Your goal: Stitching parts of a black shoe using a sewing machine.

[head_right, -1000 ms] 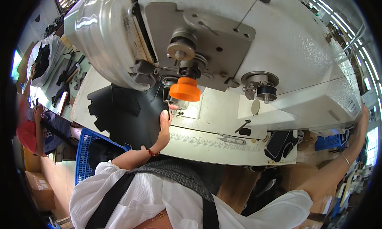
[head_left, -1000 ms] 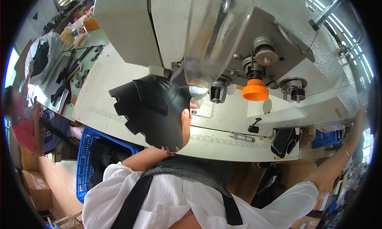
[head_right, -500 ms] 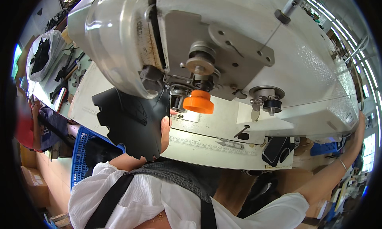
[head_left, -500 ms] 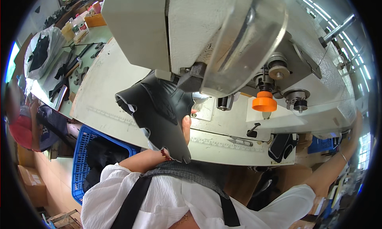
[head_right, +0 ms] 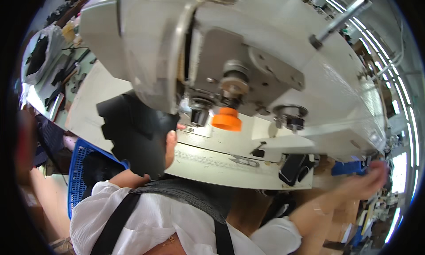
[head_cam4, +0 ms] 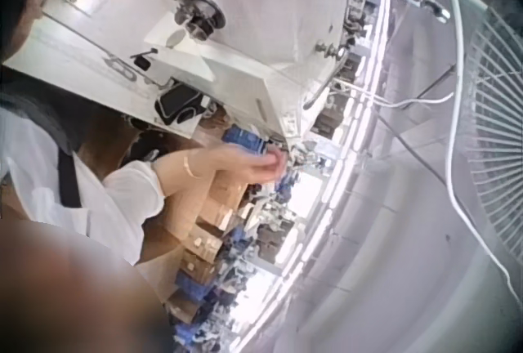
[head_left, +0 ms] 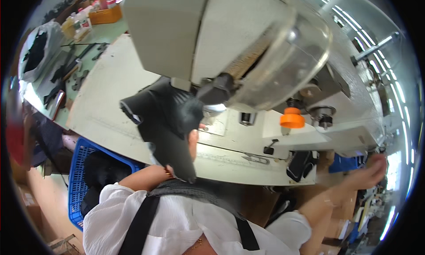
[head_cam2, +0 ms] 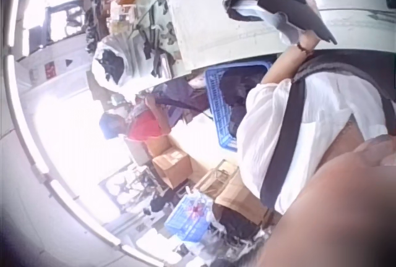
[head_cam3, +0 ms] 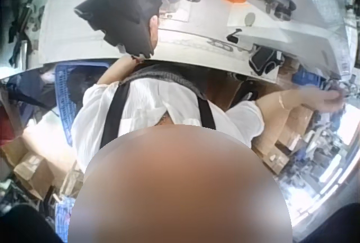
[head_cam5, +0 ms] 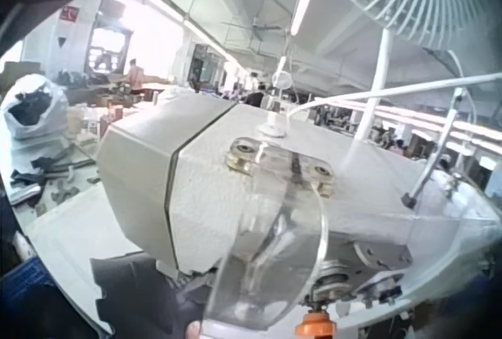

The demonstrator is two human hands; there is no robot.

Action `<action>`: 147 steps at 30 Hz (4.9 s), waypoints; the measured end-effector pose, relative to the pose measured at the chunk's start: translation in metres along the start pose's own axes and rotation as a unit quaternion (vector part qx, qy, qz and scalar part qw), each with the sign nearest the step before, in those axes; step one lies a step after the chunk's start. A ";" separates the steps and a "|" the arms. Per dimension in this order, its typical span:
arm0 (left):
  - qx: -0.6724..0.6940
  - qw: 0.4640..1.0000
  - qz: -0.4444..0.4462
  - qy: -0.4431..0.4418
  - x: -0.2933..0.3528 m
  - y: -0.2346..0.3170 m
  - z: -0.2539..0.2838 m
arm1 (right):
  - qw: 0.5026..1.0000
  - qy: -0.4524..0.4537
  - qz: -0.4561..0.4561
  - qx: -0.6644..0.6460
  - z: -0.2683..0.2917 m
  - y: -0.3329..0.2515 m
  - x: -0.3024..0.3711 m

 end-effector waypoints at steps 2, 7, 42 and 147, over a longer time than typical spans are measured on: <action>0.004 0.999 0.052 -0.009 0.008 -0.007 0.005 | 0.974 -0.119 0.089 -0.172 0.017 -0.045 0.077; -0.008 1.000 -0.003 0.019 0.000 0.004 0.006 | 0.565 -0.242 -0.212 -0.760 0.028 -0.191 0.148; 0.028 0.996 0.083 -0.004 -0.001 0.020 0.022 | 0.790 -0.599 0.130 0.001 0.023 -0.039 0.324; -0.155 0.987 -0.009 -0.052 0.021 0.006 0.041 | 0.881 -0.392 0.046 -0.261 -0.072 -0.240 0.302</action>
Point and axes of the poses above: each hand's wrist, its own x-axis away from the middle knuckle, its own z-axis out of the back of the hand, y = z × x, the point moved 7 cm from there along -x, towards the middle knuckle, and after that the axes turned 10 degrees about y, right-handed, at the moved point
